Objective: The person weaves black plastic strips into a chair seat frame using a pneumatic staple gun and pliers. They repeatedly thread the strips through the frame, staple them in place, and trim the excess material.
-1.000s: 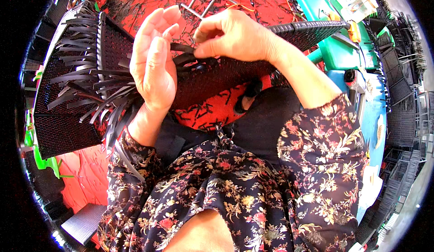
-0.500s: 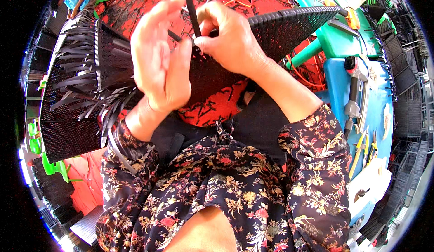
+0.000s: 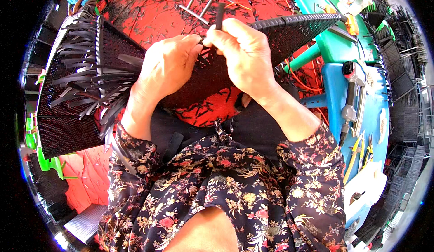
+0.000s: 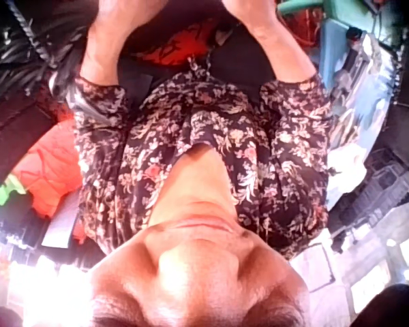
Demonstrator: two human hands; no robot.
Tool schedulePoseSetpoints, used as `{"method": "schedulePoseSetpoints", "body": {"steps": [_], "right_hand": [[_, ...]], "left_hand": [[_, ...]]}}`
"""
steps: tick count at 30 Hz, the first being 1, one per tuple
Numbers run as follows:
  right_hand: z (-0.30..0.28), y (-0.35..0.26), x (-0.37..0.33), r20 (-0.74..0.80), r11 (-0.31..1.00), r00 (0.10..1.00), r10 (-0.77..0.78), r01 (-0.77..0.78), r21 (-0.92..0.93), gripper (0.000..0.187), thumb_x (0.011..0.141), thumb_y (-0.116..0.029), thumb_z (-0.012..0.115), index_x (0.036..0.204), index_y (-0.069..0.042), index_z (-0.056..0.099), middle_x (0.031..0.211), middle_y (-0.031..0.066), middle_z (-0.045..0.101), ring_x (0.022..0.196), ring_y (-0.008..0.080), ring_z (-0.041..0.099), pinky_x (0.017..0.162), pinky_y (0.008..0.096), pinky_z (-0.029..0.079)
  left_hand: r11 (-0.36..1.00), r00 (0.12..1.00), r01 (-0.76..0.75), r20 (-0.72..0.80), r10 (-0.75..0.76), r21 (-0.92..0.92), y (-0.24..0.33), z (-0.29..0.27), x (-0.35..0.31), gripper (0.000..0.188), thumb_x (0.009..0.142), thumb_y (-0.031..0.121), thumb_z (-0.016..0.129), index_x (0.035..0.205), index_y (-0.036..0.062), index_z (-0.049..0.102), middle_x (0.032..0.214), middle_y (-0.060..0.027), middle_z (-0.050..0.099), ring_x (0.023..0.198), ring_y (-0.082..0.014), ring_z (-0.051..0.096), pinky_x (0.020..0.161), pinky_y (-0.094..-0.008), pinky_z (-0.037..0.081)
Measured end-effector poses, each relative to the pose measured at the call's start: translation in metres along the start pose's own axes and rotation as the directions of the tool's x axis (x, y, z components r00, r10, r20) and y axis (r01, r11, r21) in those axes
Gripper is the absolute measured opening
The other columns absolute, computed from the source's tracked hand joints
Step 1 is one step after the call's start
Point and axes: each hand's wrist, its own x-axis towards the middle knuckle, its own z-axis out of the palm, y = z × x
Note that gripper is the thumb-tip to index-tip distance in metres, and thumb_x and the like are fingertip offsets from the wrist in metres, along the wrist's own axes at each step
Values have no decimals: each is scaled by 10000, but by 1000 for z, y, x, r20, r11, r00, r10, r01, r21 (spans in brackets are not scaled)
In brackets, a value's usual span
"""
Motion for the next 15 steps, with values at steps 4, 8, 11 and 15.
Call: {"method": "schedulePoseSetpoints", "body": {"steps": [4, 8, 11, 15], "right_hand": [[1, -8, -6, 29, 920, 966, 257, -254, 298, 211, 948, -172, 533, 813, -16, 575, 755, 62, 630, 646, 83, 545, 593, 211, 434], [-1, -22, -5, 60, 874, 966, 251, -253, 414, 238, 951, -142, 515, 743, -26, 518, 663, 57, 560, 575, 94, 483, 537, 220, 392], [-6, -35, 1, 97, 931, 967, 235, -252, 264, 238, 940, -131, 520, 721, -37, 523, 627, 31, 553, 543, 77, 474, 499, 213, 375], [0, -44, 12, 132, 981, 972, 195, -196, -7, 204, 902, -145, 552, 740, -22, 567, 582, 1, 557, 512, 52, 489, 476, 202, 366]], "left_hand": [[998, 996, 56, -65, -56, 2, 1, 4, -4, 114, 805, 151, 624, 828, 47, 584, 755, -124, 606, 714, -337, 615, 616, -404, 495], [998, 991, 69, -118, -67, 13, 6, 9, -6, 150, 786, 183, 642, 789, 47, 577, 742, -118, 607, 690, -309, 623, 607, -395, 505], [999, 983, 45, -182, -40, 25, 6, 11, -5, 172, 784, 200, 641, 755, 48, 565, 724, -116, 604, 658, -291, 628, 586, -386, 510], [999, 979, 39, -203, -33, 30, 12, 14, -13, 181, 754, 160, 670, 843, 60, 547, 772, -94, 598, 685, -305, 616, 588, -398, 499]]}}
